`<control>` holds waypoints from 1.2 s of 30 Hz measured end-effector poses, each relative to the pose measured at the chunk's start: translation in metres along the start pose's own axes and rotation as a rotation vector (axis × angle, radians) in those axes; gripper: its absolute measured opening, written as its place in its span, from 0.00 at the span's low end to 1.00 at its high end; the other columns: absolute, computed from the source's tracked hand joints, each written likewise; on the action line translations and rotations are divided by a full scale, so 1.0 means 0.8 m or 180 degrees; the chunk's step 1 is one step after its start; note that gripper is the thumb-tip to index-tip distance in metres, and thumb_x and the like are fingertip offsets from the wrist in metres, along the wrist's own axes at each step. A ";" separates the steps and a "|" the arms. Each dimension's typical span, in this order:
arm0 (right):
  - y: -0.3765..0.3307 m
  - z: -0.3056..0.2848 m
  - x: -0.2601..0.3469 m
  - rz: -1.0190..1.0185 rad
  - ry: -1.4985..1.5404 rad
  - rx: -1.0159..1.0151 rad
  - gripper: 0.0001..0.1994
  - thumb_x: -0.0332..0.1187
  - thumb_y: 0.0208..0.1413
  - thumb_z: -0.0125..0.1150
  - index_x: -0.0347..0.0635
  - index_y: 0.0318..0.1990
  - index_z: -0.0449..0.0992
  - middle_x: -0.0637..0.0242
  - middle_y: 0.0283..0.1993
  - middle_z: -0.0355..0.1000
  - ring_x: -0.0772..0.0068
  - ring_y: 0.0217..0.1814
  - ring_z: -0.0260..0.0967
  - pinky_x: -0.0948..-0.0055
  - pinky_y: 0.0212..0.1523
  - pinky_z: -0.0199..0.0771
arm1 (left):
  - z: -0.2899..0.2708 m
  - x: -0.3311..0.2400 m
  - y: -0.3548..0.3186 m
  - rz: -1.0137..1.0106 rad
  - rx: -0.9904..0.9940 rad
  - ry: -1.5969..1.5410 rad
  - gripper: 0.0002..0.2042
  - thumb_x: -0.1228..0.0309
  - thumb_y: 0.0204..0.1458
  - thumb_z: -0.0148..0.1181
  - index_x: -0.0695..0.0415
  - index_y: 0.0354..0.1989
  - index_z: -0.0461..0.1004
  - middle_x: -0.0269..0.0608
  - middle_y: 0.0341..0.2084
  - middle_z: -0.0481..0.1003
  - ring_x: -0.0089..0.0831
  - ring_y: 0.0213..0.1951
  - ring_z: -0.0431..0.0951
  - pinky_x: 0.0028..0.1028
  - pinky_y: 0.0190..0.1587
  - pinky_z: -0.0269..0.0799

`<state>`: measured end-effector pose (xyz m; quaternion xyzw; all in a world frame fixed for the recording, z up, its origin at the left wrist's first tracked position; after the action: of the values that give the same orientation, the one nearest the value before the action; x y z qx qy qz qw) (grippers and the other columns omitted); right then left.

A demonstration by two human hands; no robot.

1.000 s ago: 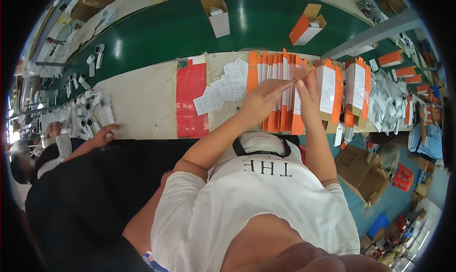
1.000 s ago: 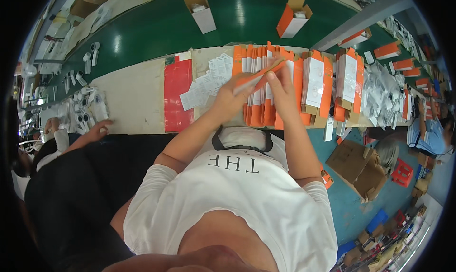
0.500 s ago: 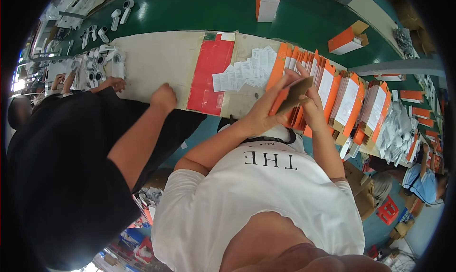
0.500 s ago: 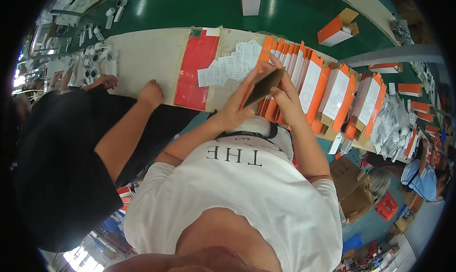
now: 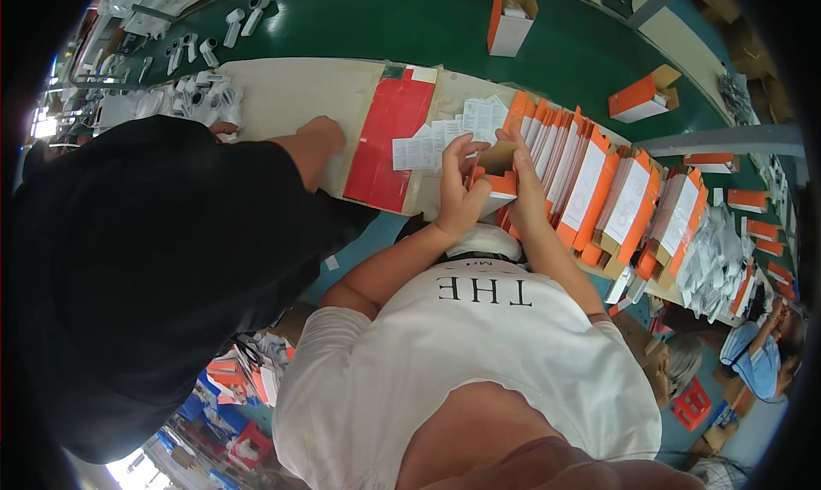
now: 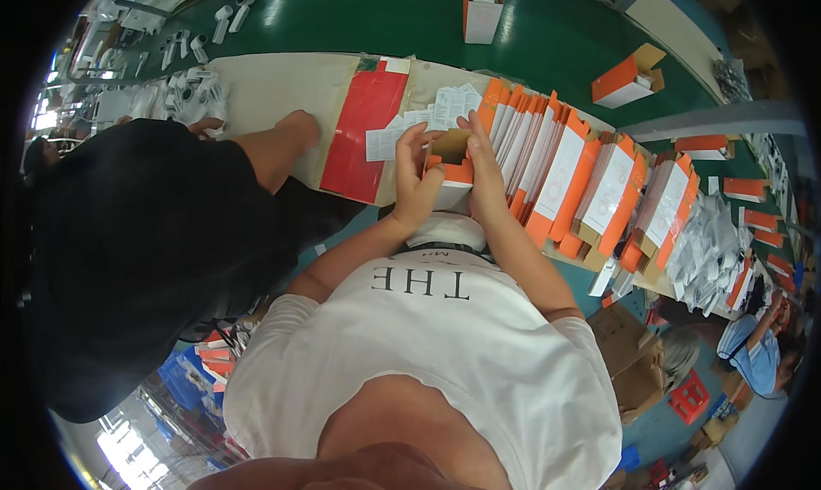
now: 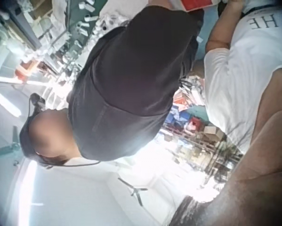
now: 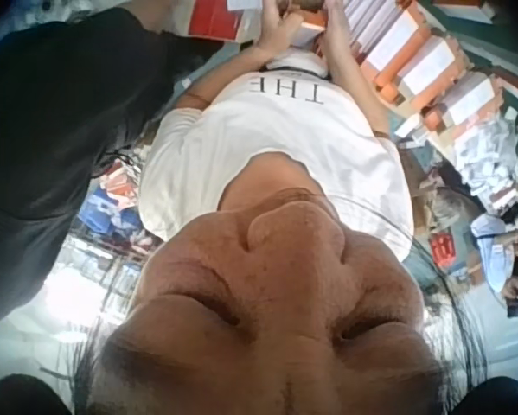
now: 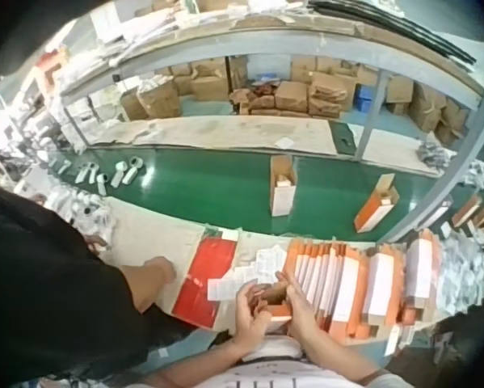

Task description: Assembling, folding, and stacking small cardboard product boxes on a factory workbench.

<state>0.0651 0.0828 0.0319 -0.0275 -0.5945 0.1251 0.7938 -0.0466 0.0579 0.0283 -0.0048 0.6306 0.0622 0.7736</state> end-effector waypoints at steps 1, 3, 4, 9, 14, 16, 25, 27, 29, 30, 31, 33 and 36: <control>-0.002 0.004 -0.001 0.0023 0.0184 -0.0026 0.31 0.49 0.59 0.36 0.39 0.64 0.45 0.58 0.63 0.51 0.66 0.64 0.46 0.71 0.62 0.42 | 0.002 0.001 -0.003 -0.0145 0.0105 0.0122 0.29 0.81 0.43 0.49 0.59 0.56 0.50 0.46 0.47 0.61 0.30 0.47 0.65 0.26 0.49 0.61; -0.005 0.004 -0.004 0.0062 0.0365 -0.0068 0.30 0.49 0.59 0.35 0.39 0.64 0.45 0.57 0.62 0.52 0.65 0.65 0.46 0.70 0.63 0.41 | 0.003 -0.003 -0.007 -0.0312 0.0214 0.0236 0.30 0.81 0.42 0.49 0.58 0.57 0.49 0.47 0.48 0.61 0.30 0.48 0.65 0.26 0.50 0.60; -0.007 0.005 -0.004 -0.0089 0.0184 0.0026 0.30 0.49 0.59 0.35 0.40 0.64 0.45 0.57 0.62 0.53 0.64 0.65 0.46 0.69 0.63 0.40 | 0.002 -0.008 -0.007 -0.0615 0.0118 0.0075 0.31 0.81 0.42 0.50 0.58 0.58 0.49 0.47 0.49 0.60 0.31 0.49 0.64 0.26 0.51 0.60; -0.012 0.013 -0.005 -0.0268 -0.0097 0.0146 0.27 0.40 0.57 0.38 0.43 0.64 0.47 0.58 0.63 0.51 0.64 0.65 0.46 0.67 0.63 0.42 | -0.014 -0.003 -0.011 -0.0018 -0.0182 -0.0051 0.29 0.79 0.43 0.53 0.59 0.57 0.52 0.50 0.52 0.58 0.35 0.54 0.60 0.31 0.53 0.59; -0.004 0.004 -0.009 0.0149 0.0738 0.0000 0.22 0.29 0.54 0.39 0.41 0.58 0.59 0.58 0.61 0.55 0.67 0.62 0.51 0.69 0.60 0.50 | -0.024 -0.001 -0.006 0.1663 0.0635 0.1063 0.18 0.69 0.47 0.58 0.59 0.44 0.61 0.54 0.49 0.62 0.40 0.50 0.65 0.34 0.51 0.61; -0.003 0.002 -0.014 -0.0429 0.0201 0.0592 0.16 0.28 0.53 0.42 0.39 0.48 0.70 0.58 0.60 0.56 0.66 0.62 0.52 0.69 0.60 0.50 | -0.023 0.008 -0.001 0.1234 0.0550 0.0584 0.15 0.69 0.47 0.59 0.59 0.41 0.63 0.54 0.48 0.64 0.40 0.48 0.66 0.32 0.49 0.63; -0.013 -0.019 0.030 0.0307 -0.0632 0.1252 0.17 0.35 0.53 0.53 0.36 0.49 0.70 0.58 0.62 0.53 0.66 0.66 0.46 0.69 0.63 0.46 | -0.017 0.007 -0.006 0.0783 0.0904 0.0758 0.32 0.63 0.32 0.72 0.58 0.45 0.58 0.43 0.41 0.64 0.34 0.45 0.66 0.31 0.48 0.63; -0.014 -0.021 0.038 0.0704 -0.1307 0.1151 0.20 0.29 0.50 0.56 0.38 0.53 0.67 0.60 0.57 0.62 0.71 0.60 0.55 0.74 0.58 0.56 | -0.011 0.003 -0.008 0.0759 0.1051 0.0898 0.34 0.65 0.30 0.73 0.57 0.45 0.58 0.44 0.42 0.63 0.36 0.46 0.66 0.32 0.49 0.62; -0.010 -0.022 0.044 0.0770 -0.1513 0.1276 0.20 0.29 0.51 0.56 0.39 0.54 0.66 0.61 0.54 0.64 0.72 0.56 0.59 0.75 0.55 0.59 | -0.004 -0.003 -0.009 0.0882 0.1042 0.0995 0.35 0.66 0.26 0.75 0.56 0.44 0.60 0.44 0.42 0.63 0.37 0.46 0.66 0.33 0.49 0.62; -0.008 -0.023 0.044 0.0818 -0.1738 0.1414 0.21 0.29 0.52 0.55 0.40 0.54 0.65 0.62 0.52 0.67 0.74 0.53 0.62 0.76 0.53 0.61 | -0.003 -0.003 -0.008 0.0872 0.1053 0.0984 0.35 0.66 0.26 0.75 0.56 0.44 0.60 0.44 0.42 0.63 0.37 0.46 0.66 0.33 0.49 0.62; -0.007 -0.023 0.043 0.0784 -0.1759 0.1344 0.21 0.29 0.51 0.55 0.41 0.55 0.65 0.62 0.48 0.70 0.75 0.48 0.65 0.77 0.51 0.63 | -0.002 -0.005 -0.007 0.0952 0.1064 0.1161 0.34 0.65 0.27 0.74 0.57 0.44 0.60 0.45 0.41 0.63 0.39 0.44 0.66 0.33 0.47 0.64; -0.007 -0.019 0.048 0.0797 -0.1882 0.1358 0.21 0.29 0.51 0.55 0.42 0.55 0.65 0.61 0.48 0.70 0.75 0.48 0.66 0.77 0.51 0.63 | 0.001 -0.008 -0.006 0.1025 0.1073 0.1336 0.33 0.64 0.28 0.73 0.57 0.44 0.59 0.46 0.40 0.64 0.41 0.43 0.67 0.32 0.45 0.66; -0.005 -0.021 0.043 0.0604 -0.2077 0.1392 0.22 0.28 0.51 0.55 0.43 0.56 0.64 0.60 0.48 0.70 0.73 0.48 0.66 0.77 0.50 0.64 | 0.004 -0.012 -0.006 0.1017 0.1051 0.1415 0.33 0.65 0.29 0.73 0.57 0.44 0.60 0.46 0.40 0.63 0.41 0.44 0.67 0.32 0.46 0.66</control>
<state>0.0908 0.0891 0.0601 0.1285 -0.7695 0.3234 0.5355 -0.0450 0.0527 0.0377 0.2064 0.7785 0.0771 0.5877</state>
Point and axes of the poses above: each hand's wrist, its own y-axis towards the middle knuckle, its own z-axis out of the palm, x = y × z, the point moved 4 cm from there along y, towards the middle knuckle
